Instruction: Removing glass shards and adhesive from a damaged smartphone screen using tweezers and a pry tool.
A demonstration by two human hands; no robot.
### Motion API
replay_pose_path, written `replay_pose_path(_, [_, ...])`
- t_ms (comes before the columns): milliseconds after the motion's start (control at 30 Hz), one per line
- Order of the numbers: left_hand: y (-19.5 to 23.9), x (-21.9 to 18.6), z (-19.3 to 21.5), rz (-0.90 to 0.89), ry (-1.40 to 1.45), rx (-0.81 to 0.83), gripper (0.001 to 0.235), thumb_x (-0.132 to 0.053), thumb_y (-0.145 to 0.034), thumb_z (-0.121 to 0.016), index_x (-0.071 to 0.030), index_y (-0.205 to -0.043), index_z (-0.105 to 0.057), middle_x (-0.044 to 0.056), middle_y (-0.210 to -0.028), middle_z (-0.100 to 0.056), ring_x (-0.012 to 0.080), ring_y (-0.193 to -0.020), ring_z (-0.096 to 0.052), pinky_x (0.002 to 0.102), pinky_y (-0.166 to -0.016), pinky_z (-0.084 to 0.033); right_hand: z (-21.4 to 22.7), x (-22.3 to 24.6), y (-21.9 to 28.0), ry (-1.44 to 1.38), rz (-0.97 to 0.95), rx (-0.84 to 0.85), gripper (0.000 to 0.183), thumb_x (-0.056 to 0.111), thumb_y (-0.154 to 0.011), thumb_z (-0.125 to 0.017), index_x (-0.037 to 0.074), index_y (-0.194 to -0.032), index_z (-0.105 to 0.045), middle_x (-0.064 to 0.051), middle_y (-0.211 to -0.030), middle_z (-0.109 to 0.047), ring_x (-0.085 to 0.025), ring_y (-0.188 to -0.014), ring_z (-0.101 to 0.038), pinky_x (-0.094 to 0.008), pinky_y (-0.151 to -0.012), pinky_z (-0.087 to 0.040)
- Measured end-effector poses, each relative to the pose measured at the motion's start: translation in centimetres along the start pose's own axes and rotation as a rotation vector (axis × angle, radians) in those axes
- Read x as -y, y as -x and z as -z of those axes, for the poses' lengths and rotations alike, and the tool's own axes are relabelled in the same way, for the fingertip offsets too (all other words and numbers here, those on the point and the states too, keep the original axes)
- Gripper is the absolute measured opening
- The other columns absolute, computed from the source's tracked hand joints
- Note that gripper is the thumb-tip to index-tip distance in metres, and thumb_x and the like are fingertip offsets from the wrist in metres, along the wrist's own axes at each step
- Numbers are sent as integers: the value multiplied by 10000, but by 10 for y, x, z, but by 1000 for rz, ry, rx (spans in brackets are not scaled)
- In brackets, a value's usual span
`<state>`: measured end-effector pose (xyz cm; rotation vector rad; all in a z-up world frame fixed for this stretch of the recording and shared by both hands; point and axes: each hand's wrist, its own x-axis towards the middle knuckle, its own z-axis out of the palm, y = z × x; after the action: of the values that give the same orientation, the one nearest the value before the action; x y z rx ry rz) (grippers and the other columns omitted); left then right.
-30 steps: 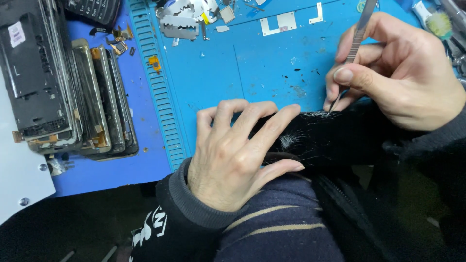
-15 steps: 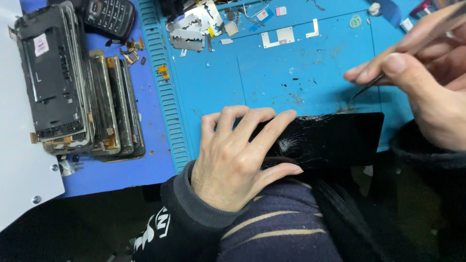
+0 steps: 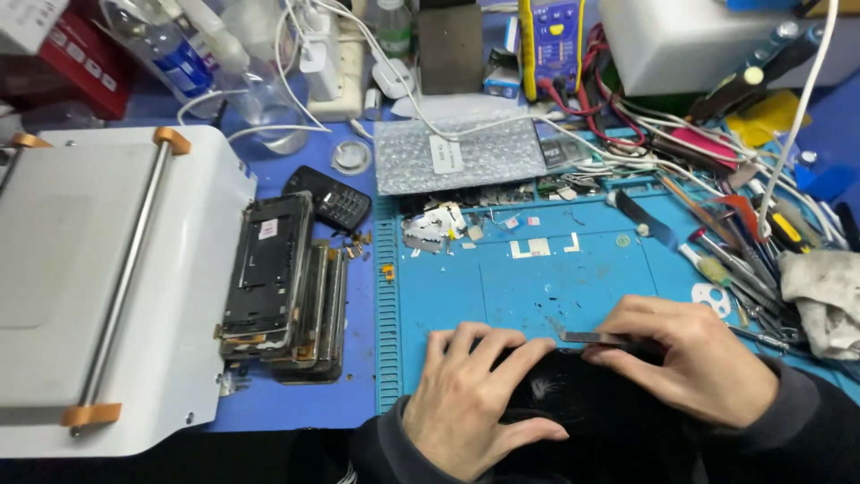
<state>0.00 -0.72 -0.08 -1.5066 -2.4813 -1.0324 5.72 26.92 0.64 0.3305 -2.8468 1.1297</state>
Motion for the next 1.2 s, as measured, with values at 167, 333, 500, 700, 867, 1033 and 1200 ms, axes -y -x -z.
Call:
replay_pose_path(167, [3,2,-5,2,-3,11,758,-555,-789,-808,-103,-1367,-620,64,-1210,-623,272,-1142,-544,447,-951,-383,2,6,-7,50,-76,49,182,86,-738,-749,83,-919,-768,-46,-794,-767,-188,-698,-761,-293,-631,-597])
replay_pose_path(333, [3,2,-3,-6,-17,5,745,-559,-791,-803,-110,-1358,-626,59,-1212,-624,277,-1142,-547,442,-944,-384,0,10,-17,66,-155,-62,187,144,-777,-787,75,-949,-769,-36,-803,-782,-162,-710,-725,-285,-590,-599])
replay_pose_path(500, [2,2,-3,-2,-11,1,739,-557,-792,-805,-111,-1352,-624,58,-1209,-621,276,-1137,-550,444,-949,-384,-4,0,-20,39,-37,-118,169,90,-768,-773,54,-932,-759,-32,-827,-772,-145,-726,-717,-264,-615,-597])
replay_pose_path(700, [1,0,-2,-2,-15,-10,741,-552,-782,-807,-120,-1355,-623,51,-1208,-625,273,-1134,-553,441,-951,-387,-7,4,-25,91,-91,-132,182,95,-751,-786,60,-928,-762,-40,-808,-748,-151,-693,-694,-274,-577,-573])
replay_pose_path(867, [1,-1,-2,6,-14,-8,738,-547,-785,-804,-122,-1359,-618,50,-1209,-629,270,-1128,-556,440,-946,-386,-6,4,-26,92,-116,-103,189,91,-751,-780,73,-938,-761,-33,-811,-746,-148,-687,-688,-280,-550,-563])
replay_pose_path(1033, [1,0,-1,9,2,-4,741,-541,-790,-802,-120,-1368,-606,49,-1208,-629,269,-1131,-559,443,-959,-386,-6,2,-25,90,-81,-112,254,45,-758,-751,82,-1009,-762,-33,-863,-763,-141,-728,-702,-261,-605,-576])
replay_pose_path(1200, [1,0,-1,3,-8,-12,742,-541,-787,-805,-120,-1366,-608,46,-1215,-627,268,-1132,-559,444,-960,-387,4,18,-22,98,-130,-153,279,32,-734,-745,86,-1007,-767,-30,-884,-782,-140,-721,-716,-252,-563,-577])
